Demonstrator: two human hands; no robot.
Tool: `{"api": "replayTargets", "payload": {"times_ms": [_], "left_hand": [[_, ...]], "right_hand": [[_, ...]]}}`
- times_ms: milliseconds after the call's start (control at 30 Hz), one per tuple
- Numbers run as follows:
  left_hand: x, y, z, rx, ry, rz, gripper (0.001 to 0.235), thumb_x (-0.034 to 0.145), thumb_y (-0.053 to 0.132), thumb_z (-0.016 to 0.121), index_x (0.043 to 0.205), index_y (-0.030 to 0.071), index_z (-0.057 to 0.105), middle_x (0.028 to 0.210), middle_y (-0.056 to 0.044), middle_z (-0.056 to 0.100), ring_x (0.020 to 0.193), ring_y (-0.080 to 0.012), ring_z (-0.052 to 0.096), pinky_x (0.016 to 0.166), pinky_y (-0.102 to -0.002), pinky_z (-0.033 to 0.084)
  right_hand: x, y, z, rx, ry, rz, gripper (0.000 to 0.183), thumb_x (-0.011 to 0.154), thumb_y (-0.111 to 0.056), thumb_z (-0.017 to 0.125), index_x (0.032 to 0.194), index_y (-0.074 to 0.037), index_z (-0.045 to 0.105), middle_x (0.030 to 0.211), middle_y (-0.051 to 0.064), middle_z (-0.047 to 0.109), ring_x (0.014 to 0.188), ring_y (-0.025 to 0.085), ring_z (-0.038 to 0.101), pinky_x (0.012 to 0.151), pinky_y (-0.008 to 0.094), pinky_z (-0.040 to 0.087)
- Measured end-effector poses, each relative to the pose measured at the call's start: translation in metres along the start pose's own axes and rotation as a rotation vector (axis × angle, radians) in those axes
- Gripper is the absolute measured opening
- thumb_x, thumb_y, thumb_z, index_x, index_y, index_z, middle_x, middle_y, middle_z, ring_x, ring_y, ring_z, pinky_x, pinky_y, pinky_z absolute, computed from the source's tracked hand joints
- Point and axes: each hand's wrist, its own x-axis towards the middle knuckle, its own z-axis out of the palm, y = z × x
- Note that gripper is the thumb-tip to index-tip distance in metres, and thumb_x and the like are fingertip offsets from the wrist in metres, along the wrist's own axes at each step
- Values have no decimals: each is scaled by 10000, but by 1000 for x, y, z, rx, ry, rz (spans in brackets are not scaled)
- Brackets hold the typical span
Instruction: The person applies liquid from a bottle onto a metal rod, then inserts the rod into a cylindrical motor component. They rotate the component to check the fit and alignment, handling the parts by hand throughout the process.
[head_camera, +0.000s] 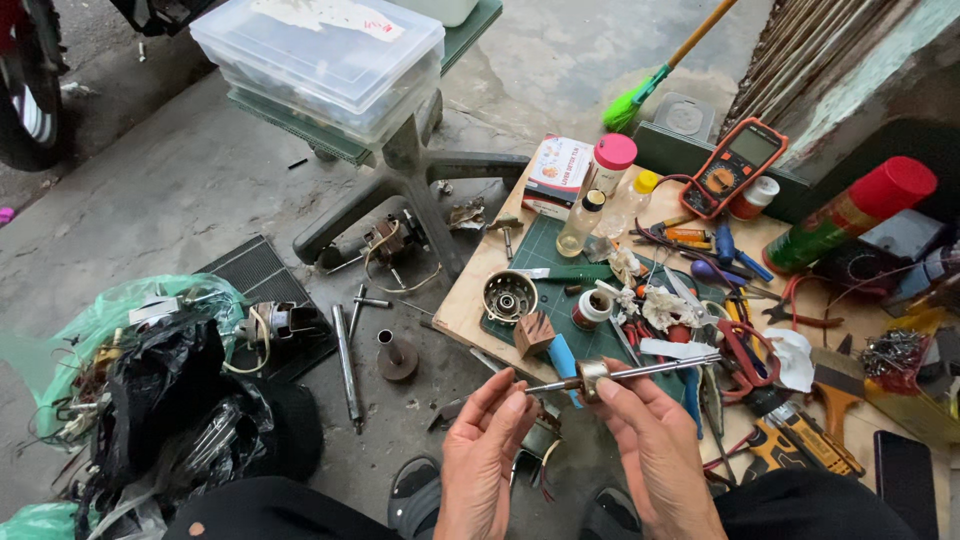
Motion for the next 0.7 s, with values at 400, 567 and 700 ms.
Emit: {"api": "replayTargets", "payload": {"times_ms": [400, 567, 700], "left_hand": [[2, -4, -1, 123, -11, 46, 474, 873, -77, 821, 1345, -120, 809, 1187, -246, 828, 1032, -299, 761, 968, -392, 632], [7, -8, -4, 182, -69, 123, 482, 841, -83, 847, 1323, -102, 827, 1145, -251, 871, 1018, -279, 791, 966, -376, 638], [14, -16, -9, 293, -87, 180, 499, 818, -89, 884, 1316, -65, 851, 1095, -222, 901, 1018, -228, 816, 994, -340, 650]], "right_hand": [[-10, -9, 17, 17, 29, 78, 321, 1029, 55, 619, 1342, 111, 664, 1250, 281, 746, 1112, 380, 695, 1080, 430, 544], [0, 4, 7, 25, -17, 52, 292, 1017, 55, 637, 1300, 113, 677, 1220, 279, 757, 1087, 379, 705, 1073, 459, 570], [-9, -2, 17, -20, -16, 107, 319, 1017, 30, 638, 1311, 138, 701, 1240, 283, 769, 1140, 385, 703, 1122, 487, 559]]}}
